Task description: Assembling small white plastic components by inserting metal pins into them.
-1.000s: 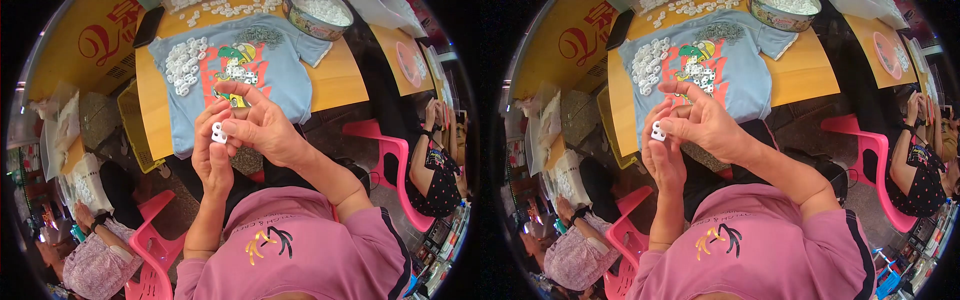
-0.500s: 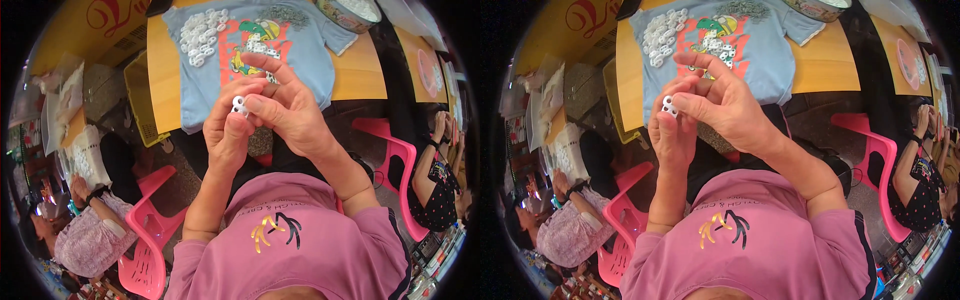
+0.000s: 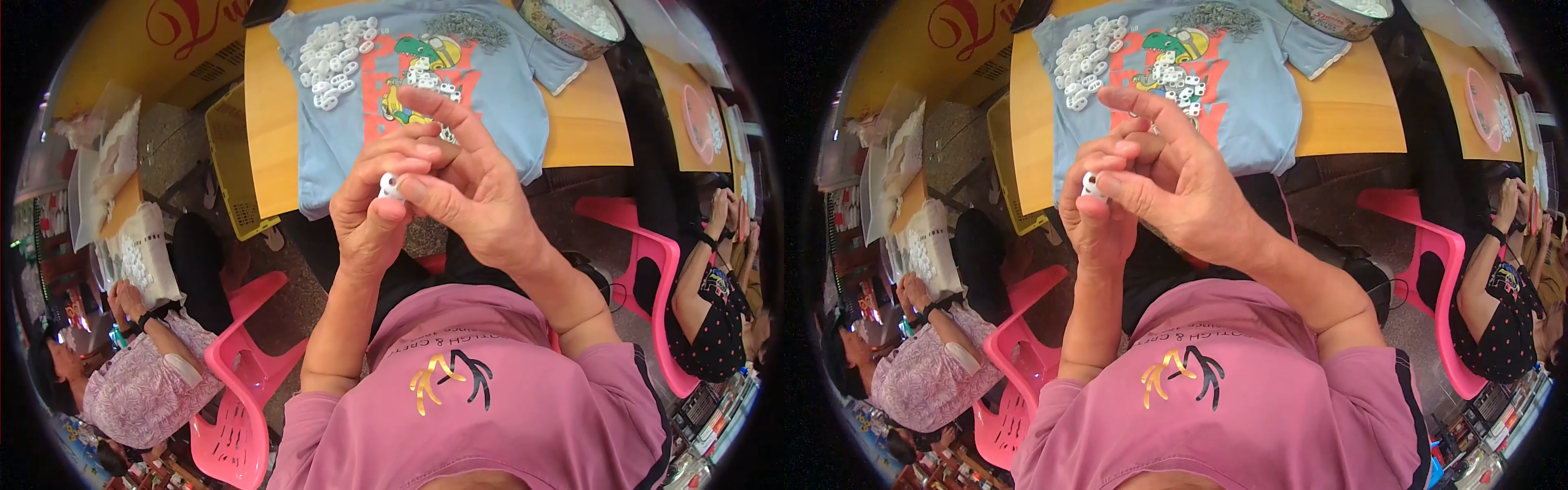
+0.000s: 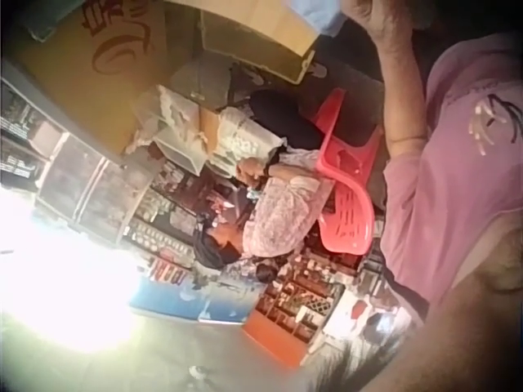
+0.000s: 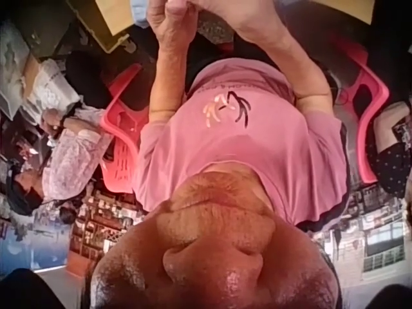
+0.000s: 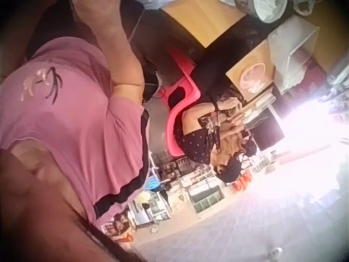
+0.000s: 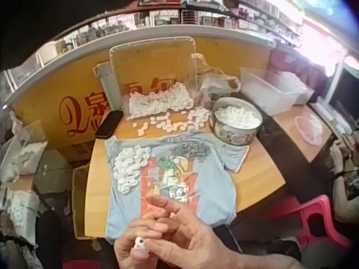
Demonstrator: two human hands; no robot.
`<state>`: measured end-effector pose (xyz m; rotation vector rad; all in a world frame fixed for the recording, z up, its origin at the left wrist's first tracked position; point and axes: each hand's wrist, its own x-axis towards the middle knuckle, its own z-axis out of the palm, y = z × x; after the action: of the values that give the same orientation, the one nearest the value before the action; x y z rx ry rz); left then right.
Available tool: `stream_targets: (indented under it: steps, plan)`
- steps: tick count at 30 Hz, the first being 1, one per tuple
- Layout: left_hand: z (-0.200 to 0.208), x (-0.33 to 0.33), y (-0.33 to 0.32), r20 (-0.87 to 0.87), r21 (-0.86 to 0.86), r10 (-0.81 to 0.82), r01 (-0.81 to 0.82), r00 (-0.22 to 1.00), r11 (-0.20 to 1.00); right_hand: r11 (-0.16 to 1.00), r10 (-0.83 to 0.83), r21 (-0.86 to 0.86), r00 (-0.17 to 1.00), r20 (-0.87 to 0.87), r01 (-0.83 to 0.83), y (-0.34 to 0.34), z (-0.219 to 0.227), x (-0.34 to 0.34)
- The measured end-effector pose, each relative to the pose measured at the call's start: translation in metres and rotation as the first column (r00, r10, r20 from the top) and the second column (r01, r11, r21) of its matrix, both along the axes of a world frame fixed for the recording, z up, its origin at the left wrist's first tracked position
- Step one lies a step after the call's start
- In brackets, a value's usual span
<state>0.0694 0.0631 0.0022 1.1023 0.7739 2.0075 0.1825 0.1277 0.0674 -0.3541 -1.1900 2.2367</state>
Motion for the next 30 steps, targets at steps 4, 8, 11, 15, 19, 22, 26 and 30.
stream_targets:
  steps: [4,8,11,15,19,22,26,30]
  plan:
    - [0.001,0.003,0.001,0.019,0.003,0.033,-0.033,0.999,0.999,1.0,0.006,-0.025,1.0,-0.018,-0.007,0.0,-0.008,0.001]
    - [-0.001,0.005,0.0,0.056,-0.006,0.028,-0.028,0.998,1.0,0.999,-0.018,-0.027,1.0,-0.023,0.017,-0.004,-0.014,-0.002]
    - [-0.004,0.005,0.0,0.108,-0.015,0.01,-0.008,0.994,1.0,0.998,-0.056,-0.034,0.998,-0.035,0.054,-0.005,-0.014,-0.005]
    - [0.002,-0.012,-0.006,0.162,-0.107,0.019,-0.002,0.987,0.994,0.997,0.052,0.046,0.994,0.092,-0.056,0.008,-0.013,-0.006]
    - [0.014,-0.072,-0.022,-0.16,-0.239,0.322,-0.353,0.933,0.904,0.946,-0.128,0.323,0.946,0.297,0.027,0.053,-0.024,-0.002]
    - [0.013,-0.127,-0.034,-0.409,-0.396,0.452,-0.601,0.793,0.694,0.609,-0.541,0.788,0.773,0.33,0.09,0.116,-0.046,0.01]
    - [-0.02,-0.189,-0.057,-0.703,-0.363,0.445,-0.818,0.555,0.447,0.172,-0.779,0.968,0.575,0.249,-0.186,0.172,-0.061,0.02]
    - [-0.029,-0.186,-0.06,-0.835,-0.198,0.436,-0.923,0.335,0.331,0.2,-0.755,0.95,0.581,0.304,-0.238,0.185,-0.067,0.013]
